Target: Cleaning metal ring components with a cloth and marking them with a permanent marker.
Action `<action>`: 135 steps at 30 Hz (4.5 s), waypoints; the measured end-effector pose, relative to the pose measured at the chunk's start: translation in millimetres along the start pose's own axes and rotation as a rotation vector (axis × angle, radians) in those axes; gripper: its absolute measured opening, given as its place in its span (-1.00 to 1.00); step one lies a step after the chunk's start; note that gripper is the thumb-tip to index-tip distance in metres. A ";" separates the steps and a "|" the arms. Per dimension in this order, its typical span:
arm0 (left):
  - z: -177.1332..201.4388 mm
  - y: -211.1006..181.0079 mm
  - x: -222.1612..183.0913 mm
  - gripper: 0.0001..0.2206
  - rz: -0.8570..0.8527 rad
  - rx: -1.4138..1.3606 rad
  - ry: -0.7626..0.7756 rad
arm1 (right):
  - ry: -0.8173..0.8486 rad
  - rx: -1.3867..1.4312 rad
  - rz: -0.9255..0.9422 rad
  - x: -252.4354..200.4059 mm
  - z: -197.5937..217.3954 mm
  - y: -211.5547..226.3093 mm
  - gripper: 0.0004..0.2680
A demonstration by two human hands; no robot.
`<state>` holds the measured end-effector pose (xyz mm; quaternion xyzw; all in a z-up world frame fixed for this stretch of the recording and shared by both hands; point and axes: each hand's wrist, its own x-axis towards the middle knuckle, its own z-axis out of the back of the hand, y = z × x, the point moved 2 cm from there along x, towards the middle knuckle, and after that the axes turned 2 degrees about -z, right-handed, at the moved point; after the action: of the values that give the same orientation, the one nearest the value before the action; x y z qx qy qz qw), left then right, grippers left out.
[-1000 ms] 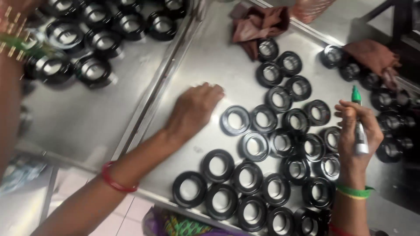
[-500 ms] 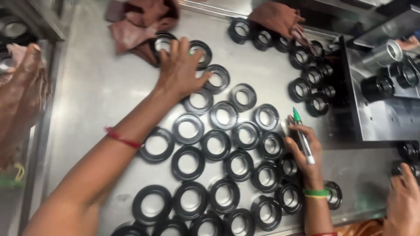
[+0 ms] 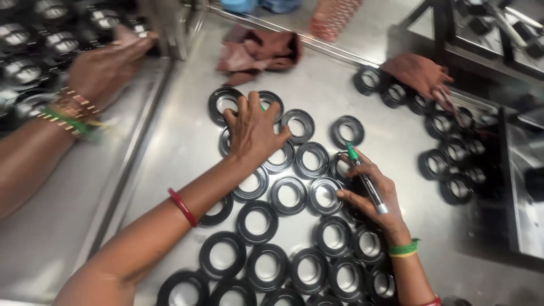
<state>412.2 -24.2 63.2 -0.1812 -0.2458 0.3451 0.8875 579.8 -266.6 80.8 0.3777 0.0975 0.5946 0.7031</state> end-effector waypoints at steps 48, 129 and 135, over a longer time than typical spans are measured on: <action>172.5 133.0 -156.7 -0.84 0.277 -0.786 -0.674 | 0.163 -0.135 0.444 151.8 -201.7 155.4 -0.71; 160.1 156.9 -160.7 -0.74 0.080 -0.557 -0.827 | -0.084 -0.022 0.249 87.3 -130.8 125.7 -0.65; 165.3 157.9 -160.4 -0.79 0.279 -0.633 -0.685 | -0.023 -0.108 0.327 94.4 -151.3 112.6 -0.72</action>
<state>134.0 -1.7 70.2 -0.3495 -0.5903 0.4086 0.6020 431.1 -117.1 77.9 0.3569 -0.0054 0.7010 0.6175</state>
